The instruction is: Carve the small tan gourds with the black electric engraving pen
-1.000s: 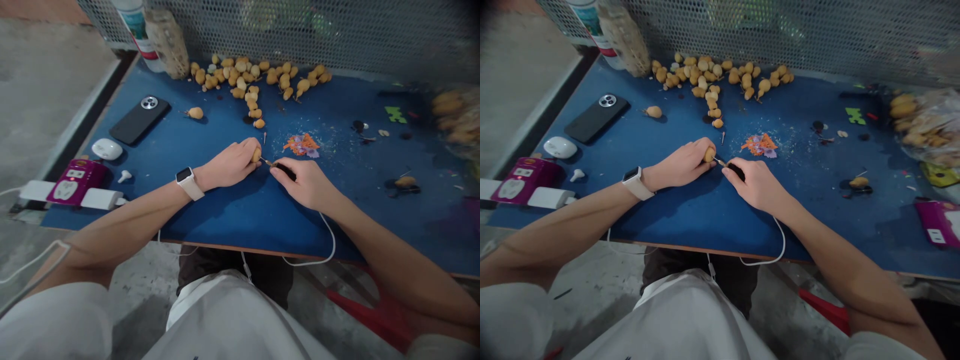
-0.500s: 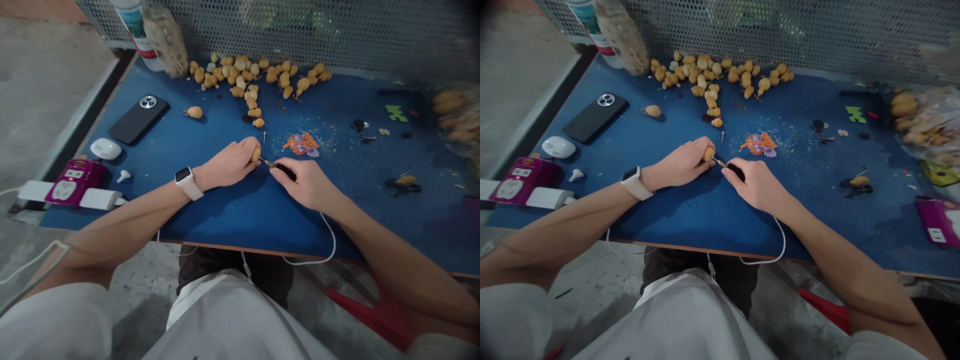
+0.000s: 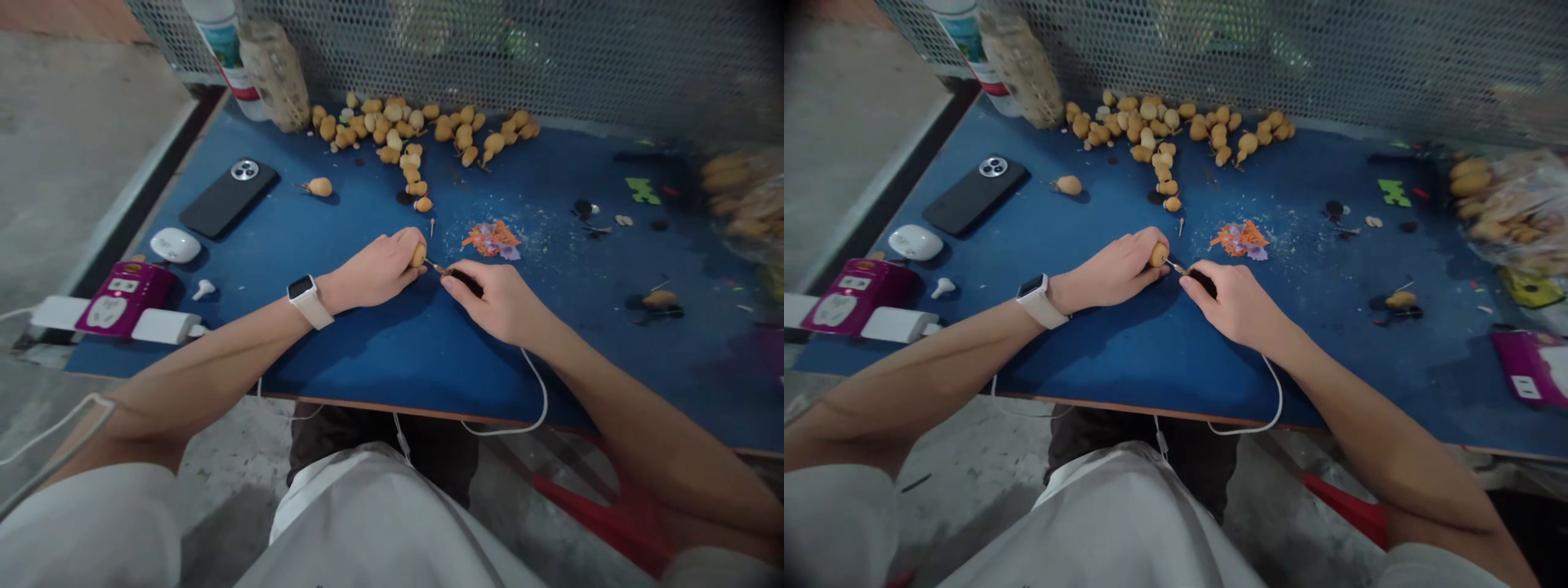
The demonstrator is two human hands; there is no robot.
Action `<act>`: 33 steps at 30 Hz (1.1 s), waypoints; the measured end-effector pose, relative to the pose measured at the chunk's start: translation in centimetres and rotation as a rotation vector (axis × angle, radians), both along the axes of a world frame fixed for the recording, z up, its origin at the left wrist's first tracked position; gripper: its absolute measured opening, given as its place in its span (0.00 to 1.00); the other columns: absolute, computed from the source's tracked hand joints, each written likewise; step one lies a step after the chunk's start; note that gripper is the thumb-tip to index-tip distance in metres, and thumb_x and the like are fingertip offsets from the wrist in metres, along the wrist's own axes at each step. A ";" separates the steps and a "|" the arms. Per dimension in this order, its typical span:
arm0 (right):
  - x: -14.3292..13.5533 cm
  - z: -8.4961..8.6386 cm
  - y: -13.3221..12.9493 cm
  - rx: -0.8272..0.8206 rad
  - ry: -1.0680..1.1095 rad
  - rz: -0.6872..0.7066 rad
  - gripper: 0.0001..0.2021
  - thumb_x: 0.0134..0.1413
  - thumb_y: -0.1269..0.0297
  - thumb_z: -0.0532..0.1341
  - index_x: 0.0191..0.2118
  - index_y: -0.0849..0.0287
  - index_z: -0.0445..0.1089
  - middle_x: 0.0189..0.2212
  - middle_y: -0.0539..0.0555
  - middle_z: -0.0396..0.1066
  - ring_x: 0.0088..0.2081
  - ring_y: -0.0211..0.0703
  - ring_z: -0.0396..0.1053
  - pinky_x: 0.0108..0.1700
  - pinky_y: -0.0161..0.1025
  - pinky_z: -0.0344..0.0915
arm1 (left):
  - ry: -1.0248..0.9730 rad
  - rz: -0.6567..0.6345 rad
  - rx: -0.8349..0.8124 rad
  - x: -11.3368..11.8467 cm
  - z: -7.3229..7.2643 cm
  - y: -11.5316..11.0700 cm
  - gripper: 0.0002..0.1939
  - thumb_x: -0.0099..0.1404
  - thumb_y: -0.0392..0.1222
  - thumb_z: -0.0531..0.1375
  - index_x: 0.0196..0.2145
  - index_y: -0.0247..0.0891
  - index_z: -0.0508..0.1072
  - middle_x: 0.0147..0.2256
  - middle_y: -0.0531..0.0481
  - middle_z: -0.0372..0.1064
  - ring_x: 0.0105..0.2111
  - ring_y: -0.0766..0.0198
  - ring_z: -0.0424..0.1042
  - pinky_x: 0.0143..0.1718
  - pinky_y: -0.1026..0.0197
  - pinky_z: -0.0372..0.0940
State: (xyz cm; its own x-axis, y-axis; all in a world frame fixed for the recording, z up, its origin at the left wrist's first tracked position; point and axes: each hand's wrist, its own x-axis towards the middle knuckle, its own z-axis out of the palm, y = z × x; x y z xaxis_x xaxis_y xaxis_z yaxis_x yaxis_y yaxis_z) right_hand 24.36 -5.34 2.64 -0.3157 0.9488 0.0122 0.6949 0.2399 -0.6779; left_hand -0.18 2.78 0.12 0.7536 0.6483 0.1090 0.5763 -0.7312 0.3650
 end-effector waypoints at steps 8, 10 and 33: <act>0.0 0.0 0.1 0.011 -0.009 -0.001 0.15 0.79 0.51 0.60 0.41 0.54 0.76 0.22 0.47 0.69 0.23 0.42 0.64 0.33 0.45 0.55 | -0.006 -0.013 0.008 -0.1 0.0 0.0 0.11 0.85 0.43 0.53 0.57 0.36 0.69 0.54 0.32 0.78 0.44 0.47 0.80 0.53 0.43 0.74; 0.0 0.1 0.1 -0.002 -0.014 -0.001 0.16 0.79 0.51 0.60 0.41 0.55 0.76 0.22 0.47 0.69 0.23 0.42 0.65 0.34 0.46 0.56 | -0.011 -0.014 0.006 -0.1 0.0 0.0 0.11 0.85 0.43 0.53 0.57 0.35 0.69 0.54 0.32 0.78 0.44 0.46 0.80 0.53 0.44 0.74; 0.0 0.1 0.2 -0.035 -0.030 0.007 0.18 0.80 0.49 0.59 0.40 0.55 0.75 0.23 0.48 0.68 0.25 0.42 0.64 0.34 0.45 0.55 | 0.008 0.001 -0.024 -0.1 0.0 0.1 0.11 0.85 0.43 0.54 0.57 0.36 0.68 0.55 0.32 0.77 0.47 0.46 0.80 0.55 0.44 0.74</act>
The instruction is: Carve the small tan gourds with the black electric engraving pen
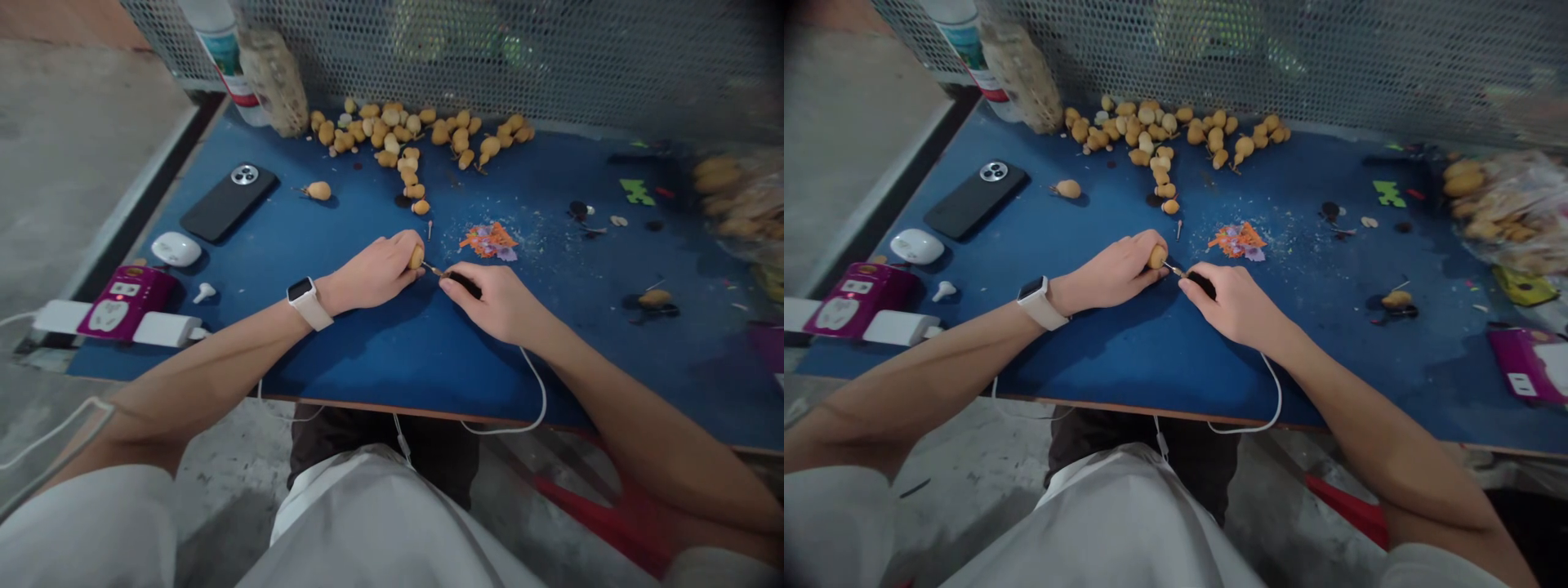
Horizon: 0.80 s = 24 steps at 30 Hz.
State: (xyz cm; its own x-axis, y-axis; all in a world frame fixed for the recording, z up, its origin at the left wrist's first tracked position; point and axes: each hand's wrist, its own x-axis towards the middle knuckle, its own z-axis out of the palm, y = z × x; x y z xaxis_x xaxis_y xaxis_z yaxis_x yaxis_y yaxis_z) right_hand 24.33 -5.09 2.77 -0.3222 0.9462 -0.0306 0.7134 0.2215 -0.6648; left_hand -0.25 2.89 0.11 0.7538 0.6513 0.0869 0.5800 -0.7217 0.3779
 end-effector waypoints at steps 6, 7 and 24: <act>0.1 -0.2 0.1 -0.007 0.011 0.005 0.19 0.80 0.48 0.58 0.39 0.54 0.73 0.25 0.49 0.68 0.26 0.43 0.64 0.35 0.45 0.55 | -0.025 -0.010 0.005 0.0 -0.1 0.1 0.10 0.85 0.43 0.54 0.57 0.36 0.68 0.55 0.32 0.77 0.46 0.47 0.80 0.54 0.44 0.74; 0.1 -0.2 0.1 -0.008 0.006 0.007 0.19 0.80 0.48 0.58 0.38 0.54 0.73 0.25 0.49 0.68 0.26 0.43 0.64 0.34 0.45 0.54 | -0.028 -0.012 0.005 0.0 -0.1 0.1 0.10 0.85 0.43 0.54 0.56 0.36 0.68 0.55 0.32 0.78 0.46 0.47 0.79 0.54 0.44 0.73; -0.1 -0.3 0.2 0.013 -0.004 -0.012 0.18 0.79 0.49 0.58 0.38 0.54 0.72 0.25 0.49 0.69 0.26 0.43 0.64 0.35 0.45 0.55 | -0.028 -0.004 0.009 0.0 -0.4 0.2 0.11 0.85 0.44 0.54 0.57 0.36 0.68 0.54 0.33 0.77 0.46 0.46 0.80 0.53 0.44 0.73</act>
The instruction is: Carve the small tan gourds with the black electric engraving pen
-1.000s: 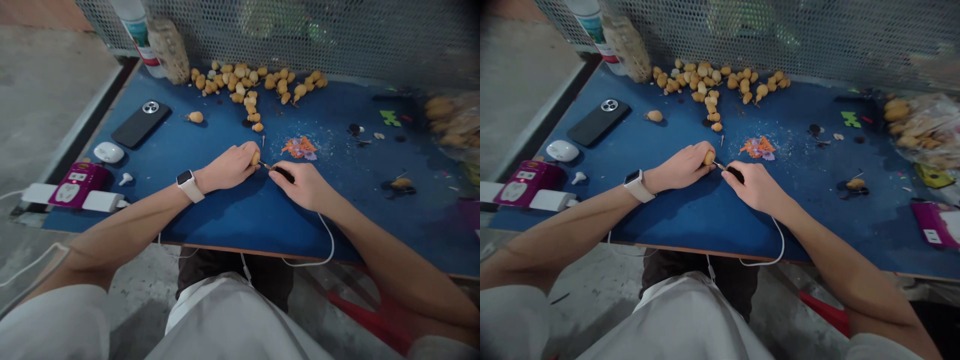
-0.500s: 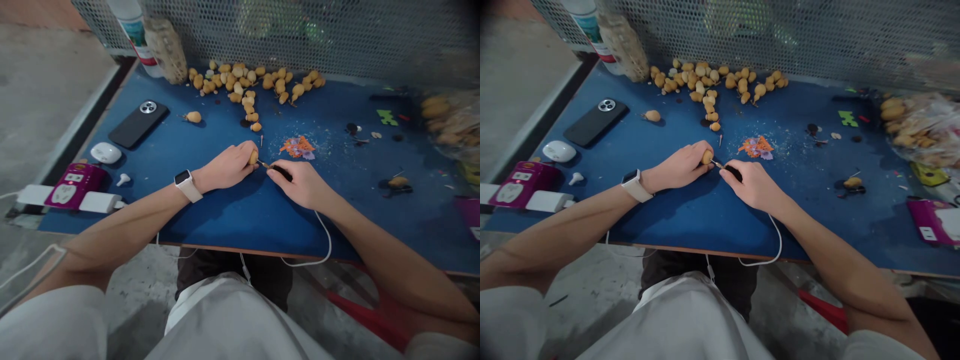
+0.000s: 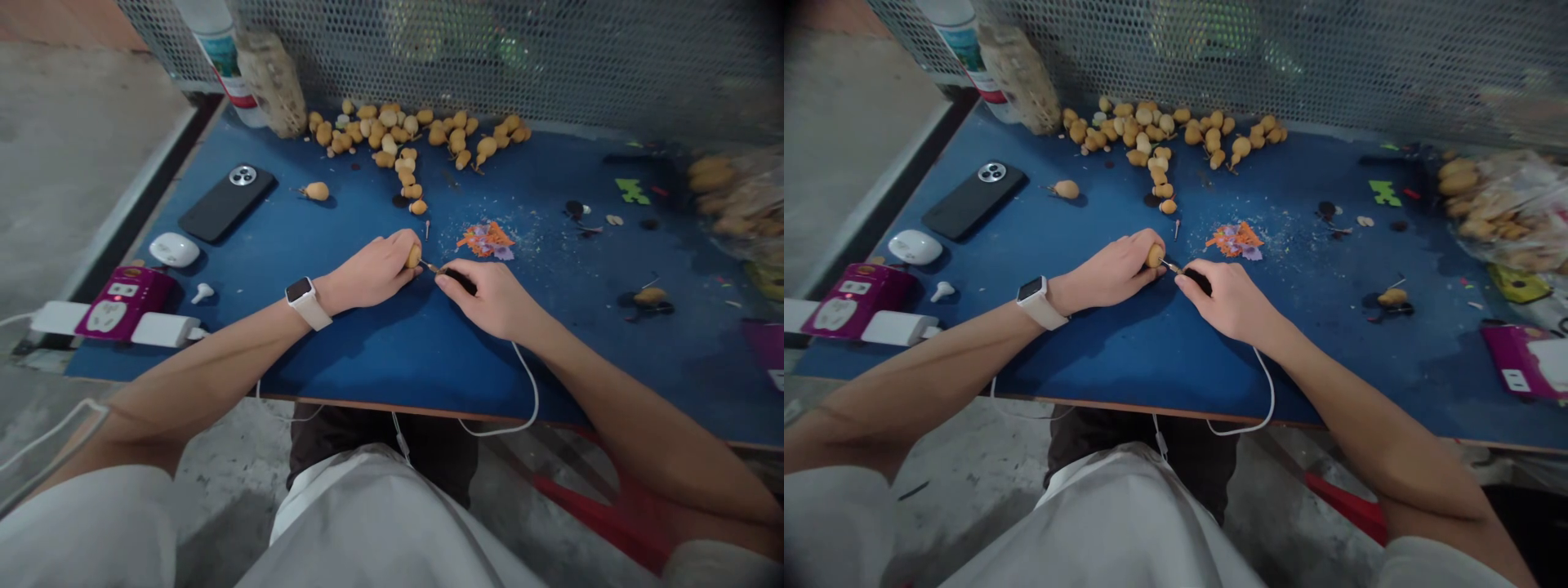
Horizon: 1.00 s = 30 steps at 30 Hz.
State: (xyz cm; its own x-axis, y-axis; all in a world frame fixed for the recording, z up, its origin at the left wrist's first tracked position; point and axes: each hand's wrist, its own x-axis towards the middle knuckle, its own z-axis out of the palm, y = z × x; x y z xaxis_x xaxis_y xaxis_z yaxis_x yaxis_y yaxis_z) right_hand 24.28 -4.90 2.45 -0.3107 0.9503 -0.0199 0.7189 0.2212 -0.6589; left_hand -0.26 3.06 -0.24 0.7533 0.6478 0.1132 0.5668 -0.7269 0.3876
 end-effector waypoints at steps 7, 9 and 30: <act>0.0 0.0 0.1 -0.003 0.016 -0.006 0.18 0.78 0.49 0.59 0.38 0.54 0.73 0.26 0.50 0.70 0.27 0.44 0.65 0.35 0.45 0.56 | 0.007 0.002 -0.013 0.0 0.1 0.0 0.11 0.85 0.44 0.54 0.57 0.36 0.68 0.55 0.33 0.77 0.47 0.46 0.80 0.54 0.44 0.73; 0.0 0.0 0.1 0.002 0.029 -0.018 0.18 0.79 0.49 0.58 0.38 0.54 0.73 0.26 0.50 0.70 0.27 0.43 0.65 0.35 0.45 0.56 | -0.004 0.001 -0.006 -0.1 0.1 0.1 0.11 0.85 0.45 0.54 0.57 0.37 0.68 0.55 0.33 0.77 0.47 0.46 0.80 0.54 0.45 0.73; -0.1 0.1 -0.1 -0.012 0.028 -0.007 0.17 0.80 0.50 0.59 0.40 0.54 0.74 0.26 0.49 0.71 0.26 0.43 0.65 0.36 0.45 0.56 | -0.023 0.020 -0.021 -0.1 0.3 -0.1 0.08 0.84 0.43 0.55 0.55 0.39 0.68 0.53 0.36 0.78 0.44 0.49 0.78 0.50 0.47 0.72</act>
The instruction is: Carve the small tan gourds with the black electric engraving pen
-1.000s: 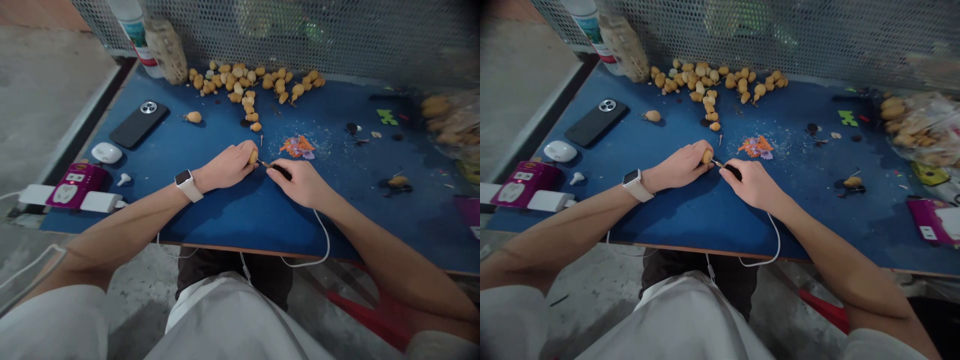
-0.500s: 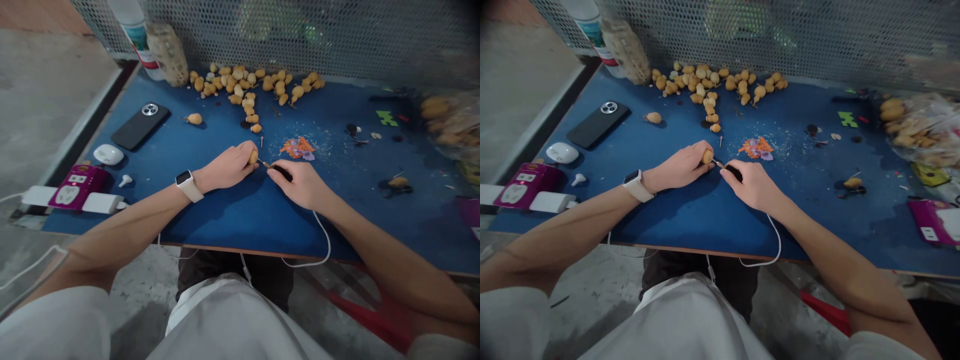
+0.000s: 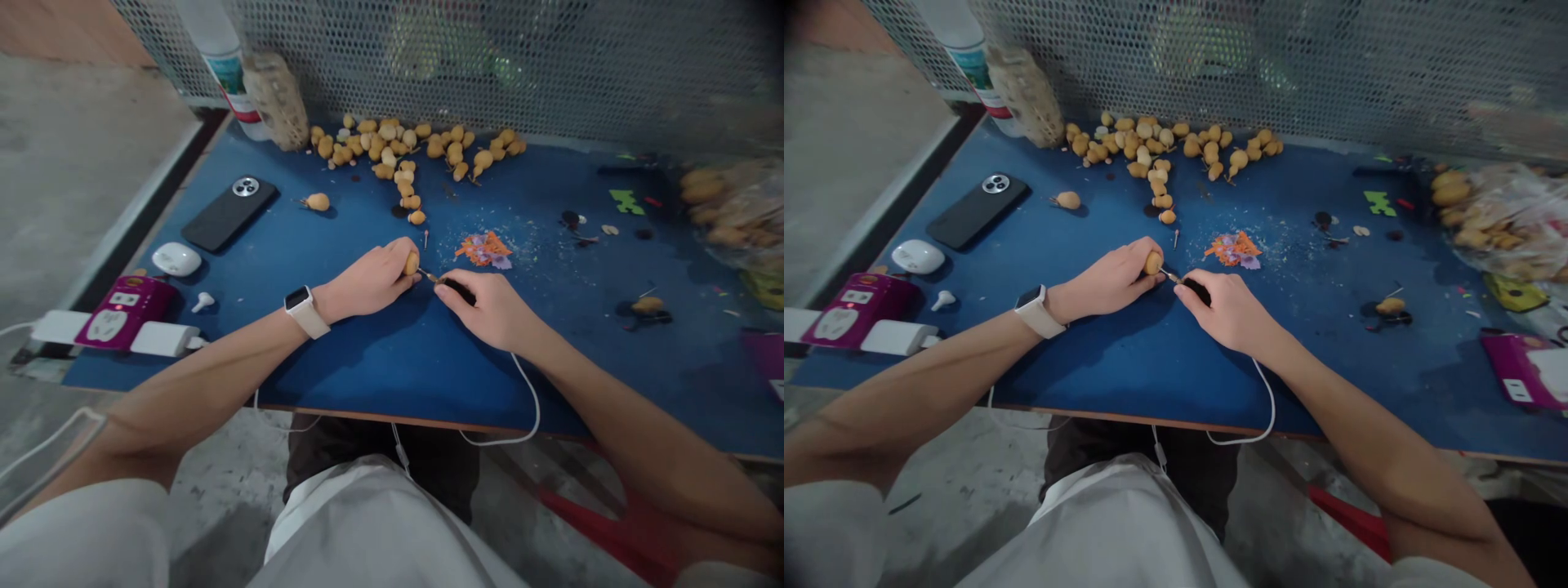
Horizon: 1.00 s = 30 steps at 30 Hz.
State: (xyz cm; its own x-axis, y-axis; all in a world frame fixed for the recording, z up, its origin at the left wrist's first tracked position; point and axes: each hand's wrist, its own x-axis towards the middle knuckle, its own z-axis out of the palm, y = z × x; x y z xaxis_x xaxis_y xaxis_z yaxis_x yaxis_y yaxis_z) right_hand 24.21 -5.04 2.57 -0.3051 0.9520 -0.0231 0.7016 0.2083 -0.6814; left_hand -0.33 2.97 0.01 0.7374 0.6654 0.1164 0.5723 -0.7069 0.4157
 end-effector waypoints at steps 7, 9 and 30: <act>0.0 0.2 0.0 0.001 0.003 0.006 0.18 0.79 0.50 0.58 0.39 0.54 0.73 0.24 0.48 0.68 0.25 0.42 0.64 0.35 0.45 0.55 | 0.023 0.007 -0.002 0.1 0.1 0.0 0.09 0.84 0.43 0.55 0.55 0.37 0.68 0.54 0.35 0.77 0.46 0.47 0.78 0.50 0.47 0.71; -0.1 0.2 0.0 -0.001 0.001 0.003 0.18 0.79 0.49 0.59 0.39 0.54 0.73 0.23 0.48 0.67 0.25 0.42 0.64 0.35 0.45 0.55 | 0.033 0.004 0.007 0.1 0.1 -0.1 0.09 0.84 0.43 0.55 0.56 0.37 0.68 0.54 0.34 0.77 0.45 0.48 0.78 0.51 0.47 0.71; -0.3 0.3 -0.1 -0.019 -0.015 -0.011 0.17 0.80 0.50 0.59 0.40 0.54 0.74 0.23 0.48 0.67 0.24 0.43 0.64 0.35 0.46 0.55 | 0.031 -0.004 0.019 0.1 0.2 -0.3 0.09 0.84 0.42 0.54 0.56 0.37 0.68 0.54 0.34 0.78 0.44 0.49 0.78 0.51 0.47 0.71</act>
